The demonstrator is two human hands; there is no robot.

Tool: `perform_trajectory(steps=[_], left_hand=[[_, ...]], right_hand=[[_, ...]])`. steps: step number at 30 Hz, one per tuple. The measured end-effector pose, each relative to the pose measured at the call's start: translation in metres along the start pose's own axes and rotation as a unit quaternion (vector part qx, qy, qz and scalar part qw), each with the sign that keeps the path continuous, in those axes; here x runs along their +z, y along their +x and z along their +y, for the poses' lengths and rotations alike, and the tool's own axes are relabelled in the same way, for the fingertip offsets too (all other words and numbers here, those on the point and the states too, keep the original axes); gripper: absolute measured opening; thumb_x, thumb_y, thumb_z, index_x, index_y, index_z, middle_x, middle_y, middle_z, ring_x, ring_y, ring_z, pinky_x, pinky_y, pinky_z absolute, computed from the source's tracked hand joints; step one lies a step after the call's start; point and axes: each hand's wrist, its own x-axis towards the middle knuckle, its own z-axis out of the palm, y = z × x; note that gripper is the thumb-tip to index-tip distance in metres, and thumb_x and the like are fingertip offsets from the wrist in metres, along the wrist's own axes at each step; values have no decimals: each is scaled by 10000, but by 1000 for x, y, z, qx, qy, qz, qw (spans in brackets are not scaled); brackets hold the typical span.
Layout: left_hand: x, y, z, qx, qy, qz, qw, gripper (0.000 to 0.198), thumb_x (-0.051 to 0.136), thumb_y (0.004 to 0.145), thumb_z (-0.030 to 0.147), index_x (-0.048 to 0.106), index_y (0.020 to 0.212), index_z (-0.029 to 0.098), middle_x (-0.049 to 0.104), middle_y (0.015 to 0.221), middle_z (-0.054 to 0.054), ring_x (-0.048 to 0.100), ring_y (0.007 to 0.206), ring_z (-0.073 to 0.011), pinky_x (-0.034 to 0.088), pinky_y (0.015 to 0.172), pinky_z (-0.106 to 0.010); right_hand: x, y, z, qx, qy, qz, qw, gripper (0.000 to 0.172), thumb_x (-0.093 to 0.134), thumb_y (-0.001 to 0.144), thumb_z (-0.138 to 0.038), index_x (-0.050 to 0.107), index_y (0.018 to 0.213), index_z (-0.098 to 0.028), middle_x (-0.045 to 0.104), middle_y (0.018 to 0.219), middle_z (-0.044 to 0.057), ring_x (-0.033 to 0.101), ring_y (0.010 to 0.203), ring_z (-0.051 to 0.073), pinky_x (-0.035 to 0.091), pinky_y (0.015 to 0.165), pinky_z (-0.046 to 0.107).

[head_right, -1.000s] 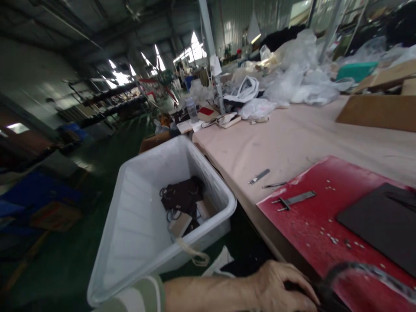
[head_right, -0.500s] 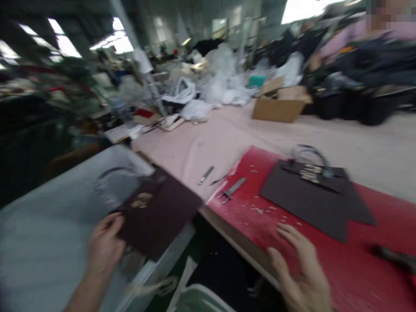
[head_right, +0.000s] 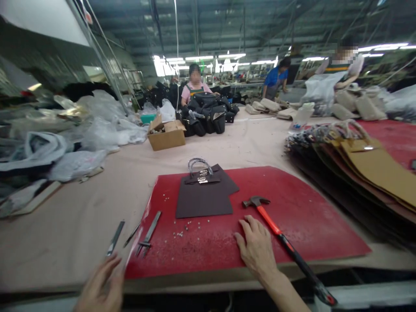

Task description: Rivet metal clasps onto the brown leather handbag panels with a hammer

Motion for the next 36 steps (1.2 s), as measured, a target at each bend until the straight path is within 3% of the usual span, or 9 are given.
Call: perform_trajectory(steps=[5, 9, 12, 15, 21, 26, 29, 32, 36], left_hand=[[126, 74, 47, 112, 33, -169, 979, 261, 499, 883, 302, 702, 1020, 213, 702, 1170, -110, 650, 1147, -275, 524, 1044, -436], [219, 133, 80, 50, 202, -253, 945, 320, 579, 902, 361, 674, 1102, 130, 666, 1211, -192, 608, 1200, -334, 473, 1053, -470], [259, 157, 84, 26, 249, -270, 930, 422, 609, 889, 486, 687, 1059, 107, 663, 1196, -241, 597, 1205, -389, 470, 1005, -513], [279, 164, 81, 4, 289, -263, 921, 401, 591, 894, 453, 695, 1032, 91, 668, 1173, -264, 609, 1178, -401, 480, 956, -500], [268, 169, 95, 18, 337, -203, 919, 358, 402, 940, 250, 678, 1072, 66, 685, 1136, -258, 646, 1099, -338, 471, 940, -427], [221, 177, 126, 100, 360, -171, 912, 316, 421, 928, 298, 672, 971, 112, 712, 1014, -184, 650, 980, -299, 468, 851, -351], [189, 177, 136, 106, 380, -194, 898, 256, 447, 893, 282, 649, 828, 139, 685, 844, -110, 620, 835, -246, 439, 749, -307], [164, 160, 131, 64, 368, -247, 894, 262, 454, 877, 279, 595, 705, 141, 595, 689, -34, 547, 718, -167, 381, 670, -254], [147, 106, 109, 15, 347, -293, 891, 276, 473, 873, 298, 544, 647, 156, 550, 622, 0, 518, 640, -136, 327, 594, -233]], right_hand=[[-3, 0, -6, 14, -27, 0, 1000, 304, 487, 979, -318, 646, 1182, -158, 617, 1289, 155, 566, 1154, 320, 461, 970, 498], [-10, 2, -13, 30, -26, -28, 999, 312, 464, 985, -285, 640, 1202, -145, 604, 1311, 162, 551, 1165, 329, 442, 983, 506], [-13, 3, -15, 44, -22, -59, 997, 322, 481, 976, -280, 632, 1225, -141, 589, 1343, 174, 534, 1199, 345, 423, 1000, 520], [-14, 4, -17, 51, -15, -78, 996, 359, 505, 969, -308, 617, 1260, -129, 563, 1387, 201, 500, 1256, 373, 397, 1026, 548], [-14, 4, -18, 59, 12, -89, 994, 401, 510, 971, -341, 601, 1287, -111, 551, 1404, 228, 474, 1293, 394, 365, 1060, 564], [-17, 3, -16, 73, 66, -83, 992, 391, 505, 964, -302, 595, 1284, -96, 554, 1397, 242, 470, 1291, 410, 364, 1054, 581], [-16, 1, -12, 101, 119, -51, 986, 400, 485, 970, -276, 561, 1315, -88, 562, 1384, 236, 495, 1270, 391, 386, 1041, 562], [-14, -2, -7, 127, 176, 15, 976, 437, 455, 989, -279, 494, 1380, -87, 551, 1388, 233, 508, 1276, 363, 415, 1027, 529], [-14, -5, -1, 138, 254, 70, 955, 445, 428, 1005, -293, 445, 1422, -138, 556, 1382, 204, 504, 1305, 329, 412, 1047, 511]])
